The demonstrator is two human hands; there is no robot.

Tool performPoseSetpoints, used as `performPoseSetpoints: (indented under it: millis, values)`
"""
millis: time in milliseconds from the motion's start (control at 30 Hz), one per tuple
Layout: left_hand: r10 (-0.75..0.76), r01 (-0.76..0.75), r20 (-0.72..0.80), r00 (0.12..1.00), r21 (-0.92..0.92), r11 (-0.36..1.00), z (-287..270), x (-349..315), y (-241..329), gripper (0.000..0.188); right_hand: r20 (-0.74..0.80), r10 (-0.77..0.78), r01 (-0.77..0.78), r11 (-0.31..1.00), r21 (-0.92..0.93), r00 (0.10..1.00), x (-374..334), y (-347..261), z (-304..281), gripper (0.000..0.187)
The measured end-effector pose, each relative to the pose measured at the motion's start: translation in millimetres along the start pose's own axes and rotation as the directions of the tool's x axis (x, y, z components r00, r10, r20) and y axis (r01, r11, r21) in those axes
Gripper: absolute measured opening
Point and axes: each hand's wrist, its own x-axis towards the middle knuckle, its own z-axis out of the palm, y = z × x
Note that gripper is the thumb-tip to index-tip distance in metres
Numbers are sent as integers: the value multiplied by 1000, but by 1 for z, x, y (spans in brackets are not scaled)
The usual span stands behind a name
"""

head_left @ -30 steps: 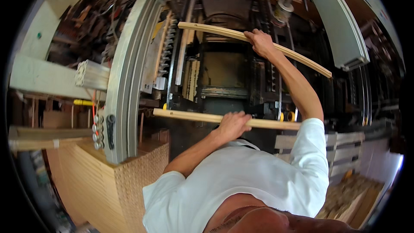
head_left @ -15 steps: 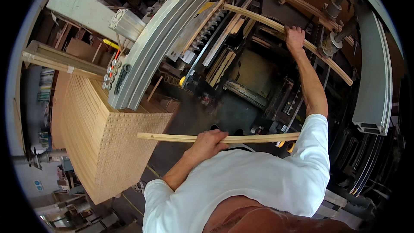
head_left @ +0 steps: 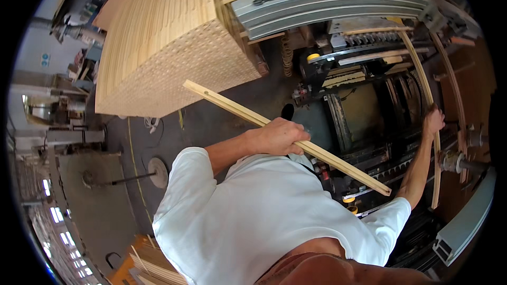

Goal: The person repeatedly picks up thin wooden slats from a machine and places them onto a growing stack. The person handles the slats one at a time, aligning them before adding them to the pile.

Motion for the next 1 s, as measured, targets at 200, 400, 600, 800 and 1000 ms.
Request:
performPoseSetpoints:
  millis: [200, 400, 600, 800, 1000]
  values:
    - [-136, 138, -68, 988, 25, 990, -19, -54, -1, 35, 63, -6, 4, 1000, 19, 998, 3, 0, 3, 28]
    - [-259, 262, -271, 927, -25, 965, -48, -130, -3, 34, 95, 63, -70, 995, 77, 993, 5, 7, 11, 29]
    - [-420, 376, -465, 779, -189, 907, -87, -240, -2, 35, 287, 132, -168, 980, 107, 949, 21, 23, 7, 40]
    - [-689, 353, -632, 355, -592, 725, -124, -383, -12, 34, -67, 62, -12, 817, 577, 996, 3, -63, -73, 57]
    - [-645, 276, -762, 60, -608, 745, -206, -531, -118, 36, -91, -118, 110, 168, 980, 989, -110, -249, -203, 38]
